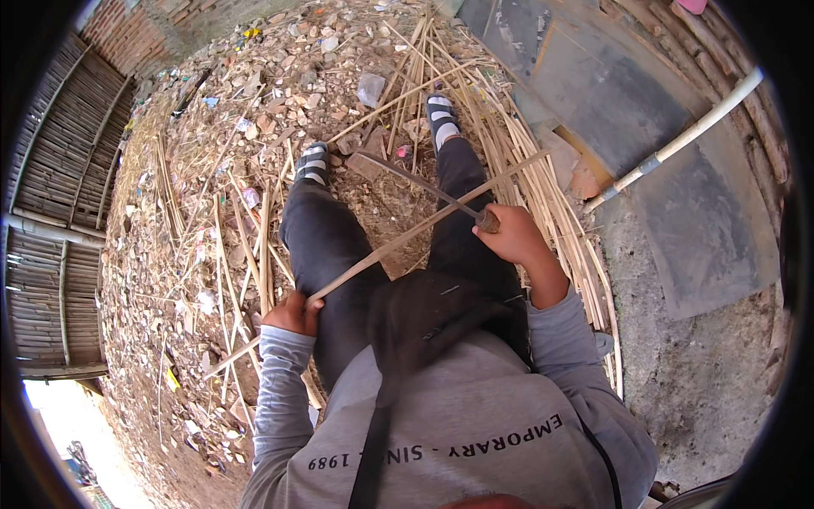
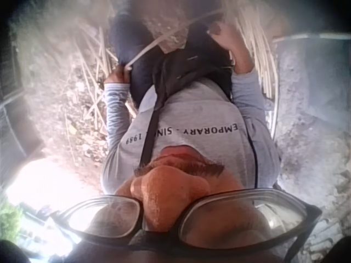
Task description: The person shaves a thin bamboo strip using a curved blade, drawing the blade toward themselves while holding the strip against their leg.
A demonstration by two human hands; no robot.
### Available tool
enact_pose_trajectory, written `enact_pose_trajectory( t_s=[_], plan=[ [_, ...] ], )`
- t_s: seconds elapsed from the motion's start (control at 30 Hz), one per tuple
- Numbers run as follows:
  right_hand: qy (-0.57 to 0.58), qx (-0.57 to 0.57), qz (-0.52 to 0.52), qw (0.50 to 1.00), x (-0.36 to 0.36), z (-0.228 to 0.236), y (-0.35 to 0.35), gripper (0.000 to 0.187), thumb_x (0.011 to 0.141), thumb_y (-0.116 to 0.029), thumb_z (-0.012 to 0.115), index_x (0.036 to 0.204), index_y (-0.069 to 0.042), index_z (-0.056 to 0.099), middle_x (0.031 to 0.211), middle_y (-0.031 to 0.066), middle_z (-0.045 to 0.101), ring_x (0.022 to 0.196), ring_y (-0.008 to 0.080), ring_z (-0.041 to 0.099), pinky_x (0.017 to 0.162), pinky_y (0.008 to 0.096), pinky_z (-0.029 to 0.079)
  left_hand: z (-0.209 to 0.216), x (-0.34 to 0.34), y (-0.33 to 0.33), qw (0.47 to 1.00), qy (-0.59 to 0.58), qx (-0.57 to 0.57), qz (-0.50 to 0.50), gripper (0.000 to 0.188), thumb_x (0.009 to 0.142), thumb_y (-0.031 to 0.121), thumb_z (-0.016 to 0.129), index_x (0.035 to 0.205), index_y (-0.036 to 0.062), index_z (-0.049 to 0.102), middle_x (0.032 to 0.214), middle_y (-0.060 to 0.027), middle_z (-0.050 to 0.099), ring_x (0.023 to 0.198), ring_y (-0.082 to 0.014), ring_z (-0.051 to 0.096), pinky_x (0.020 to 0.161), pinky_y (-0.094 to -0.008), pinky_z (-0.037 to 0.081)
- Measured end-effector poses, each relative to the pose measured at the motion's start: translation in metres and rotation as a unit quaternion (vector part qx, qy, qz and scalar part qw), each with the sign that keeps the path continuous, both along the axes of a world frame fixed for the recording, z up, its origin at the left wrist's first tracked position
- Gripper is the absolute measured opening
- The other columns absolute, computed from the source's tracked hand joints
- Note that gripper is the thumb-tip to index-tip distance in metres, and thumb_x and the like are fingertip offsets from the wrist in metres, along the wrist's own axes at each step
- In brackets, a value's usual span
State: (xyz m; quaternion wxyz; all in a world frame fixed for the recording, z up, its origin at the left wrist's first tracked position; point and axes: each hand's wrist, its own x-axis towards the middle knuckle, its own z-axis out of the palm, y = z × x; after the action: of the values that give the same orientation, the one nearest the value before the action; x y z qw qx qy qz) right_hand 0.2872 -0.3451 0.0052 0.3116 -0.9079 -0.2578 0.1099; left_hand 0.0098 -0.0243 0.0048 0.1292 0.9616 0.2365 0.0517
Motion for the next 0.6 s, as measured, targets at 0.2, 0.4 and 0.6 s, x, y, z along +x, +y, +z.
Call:
enact_pose_trajectory(
  t_s=[0.2, 0.4, 0.6],
  plan=[
    [0.01, 0.01, -0.092, 0.996, 0.037, -0.026, -0.029, 0.033, 0.081, -0.03, 0.077, 0.101, -0.005, 0.07, 0.091, 0.0212, 0.07, 0.089, 0.0409, 0.068, 0.078, 0.0458, 0.053, 0.005, 0.003, -0.004, 1.0, -0.005, 0.008, -0.002, 0.037, 0.089, 0.038, 0.072, 0.08, 0.0059, 0.056, 0.073, -0.0179, 0.064, 0.066, -0.0412, 0.065, 0.058, -0.0505, 0.05],
    [0.03, -0.009, -0.103, 0.994, 0.021, -0.005, -0.027, 0.029, 0.083, -0.028, 0.075, 0.097, -0.003, 0.068, 0.09, 0.021, 0.07, 0.088, 0.041, 0.067, 0.078, 0.0453, 0.053, 0.01, 0.003, -0.004, 1.0, 0.015, -0.016, 0.012, 0.035, 0.09, 0.038, 0.07, 0.084, 0.0065, 0.057, 0.07, -0.0231, 0.065, 0.07, -0.047, 0.065, 0.062, -0.0549, 0.05],
    [0.019, 0.024, -0.013, 0.999, -0.005, 0.003, -0.003, 0.027, 0.081, -0.027, 0.076, 0.09, -0.003, 0.068, 0.08, 0.0201, 0.067, 0.08, 0.0425, 0.065, 0.07, 0.0472, 0.05, 0.002, 0.002, 0.0, 1.0, 0.0, 0.003, -0.008, 0.036, 0.089, 0.038, 0.072, 0.081, 0.0063, 0.055, 0.069, -0.0184, 0.063, 0.066, -0.0419, 0.065, 0.059, -0.0506, 0.05]
  ],
)
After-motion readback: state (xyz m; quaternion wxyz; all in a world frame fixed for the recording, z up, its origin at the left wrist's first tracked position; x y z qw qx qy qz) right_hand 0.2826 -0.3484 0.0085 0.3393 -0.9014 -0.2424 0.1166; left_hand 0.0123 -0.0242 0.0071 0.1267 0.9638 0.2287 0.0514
